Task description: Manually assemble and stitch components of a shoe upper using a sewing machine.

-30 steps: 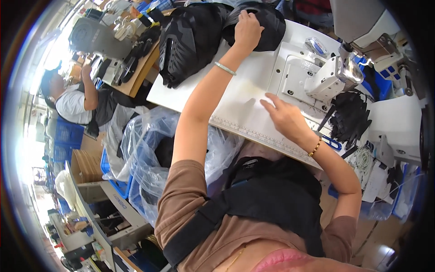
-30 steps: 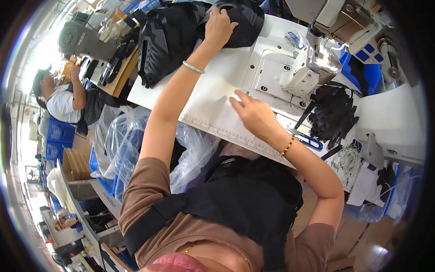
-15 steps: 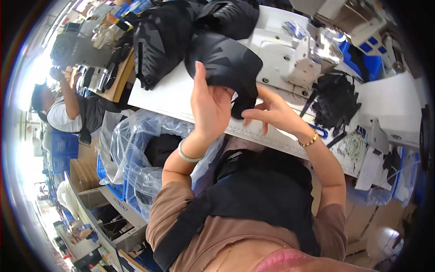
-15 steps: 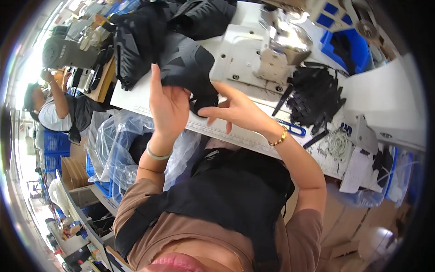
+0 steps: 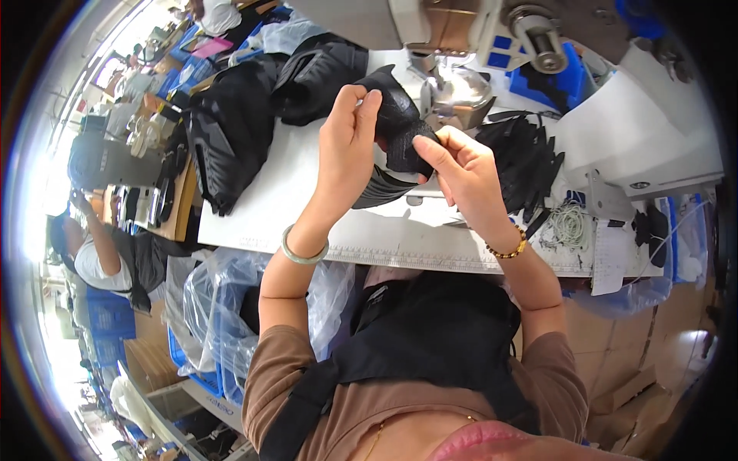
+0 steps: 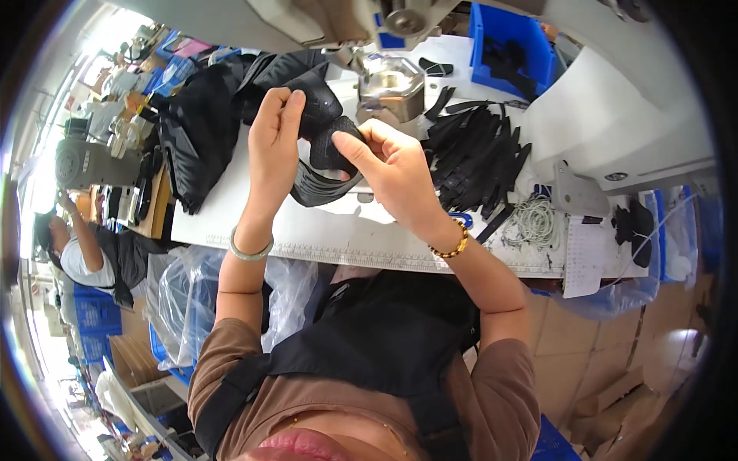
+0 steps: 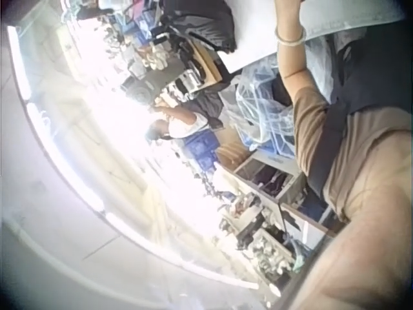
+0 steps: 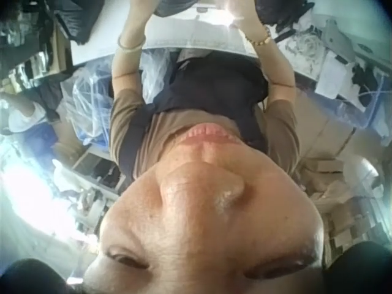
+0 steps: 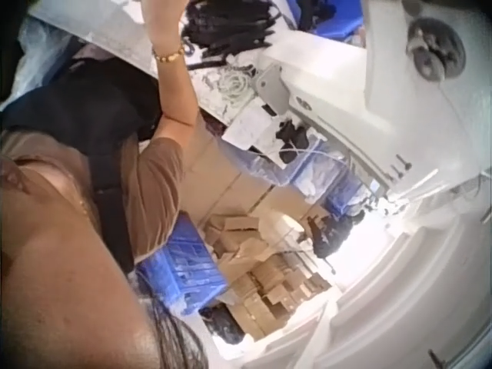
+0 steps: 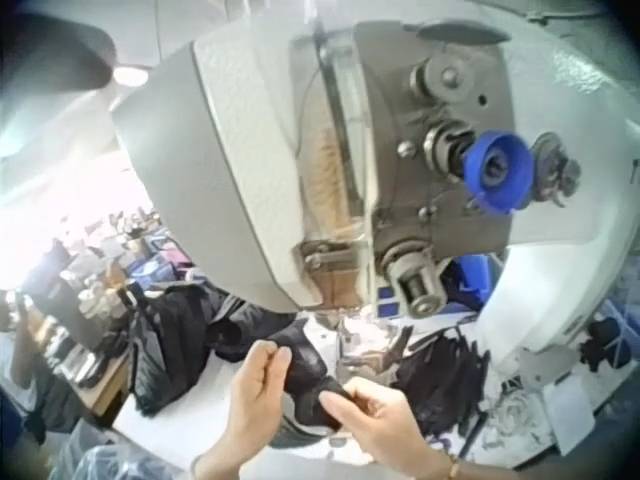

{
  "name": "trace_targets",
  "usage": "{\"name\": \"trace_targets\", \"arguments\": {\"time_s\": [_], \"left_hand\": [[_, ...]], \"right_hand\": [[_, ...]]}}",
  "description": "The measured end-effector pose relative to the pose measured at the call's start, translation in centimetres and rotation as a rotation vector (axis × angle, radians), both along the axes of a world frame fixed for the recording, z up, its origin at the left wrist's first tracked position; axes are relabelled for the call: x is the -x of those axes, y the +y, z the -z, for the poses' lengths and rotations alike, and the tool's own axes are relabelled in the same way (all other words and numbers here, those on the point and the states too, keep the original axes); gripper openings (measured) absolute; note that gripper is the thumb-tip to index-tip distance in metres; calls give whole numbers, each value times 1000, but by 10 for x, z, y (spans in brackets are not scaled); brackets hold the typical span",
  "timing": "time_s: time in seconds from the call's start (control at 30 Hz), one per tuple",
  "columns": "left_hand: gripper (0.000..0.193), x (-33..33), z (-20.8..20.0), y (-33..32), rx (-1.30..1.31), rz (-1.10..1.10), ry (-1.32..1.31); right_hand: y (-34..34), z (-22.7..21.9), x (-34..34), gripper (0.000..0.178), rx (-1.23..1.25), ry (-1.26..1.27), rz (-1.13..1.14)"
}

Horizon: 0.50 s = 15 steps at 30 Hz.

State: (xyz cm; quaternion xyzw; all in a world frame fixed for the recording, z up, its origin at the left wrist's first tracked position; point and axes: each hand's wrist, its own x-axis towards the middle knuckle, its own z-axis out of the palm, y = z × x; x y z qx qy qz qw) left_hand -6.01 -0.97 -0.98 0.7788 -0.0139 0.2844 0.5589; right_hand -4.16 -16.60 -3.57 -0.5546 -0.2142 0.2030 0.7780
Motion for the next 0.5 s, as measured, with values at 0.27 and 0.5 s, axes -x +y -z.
{"name": "trace_targets", "arguments": {"time_s": [0.27, 0.5], "left_hand": [[10, -66, -1, -11, -47, 139, -124], [19, -96, 18, 6, 71, 250, -48]], "right_hand": [[-6, -6, -8, 15, -29, -131, 404], [-1, -3, -13, 19, 21, -146, 471]]}}
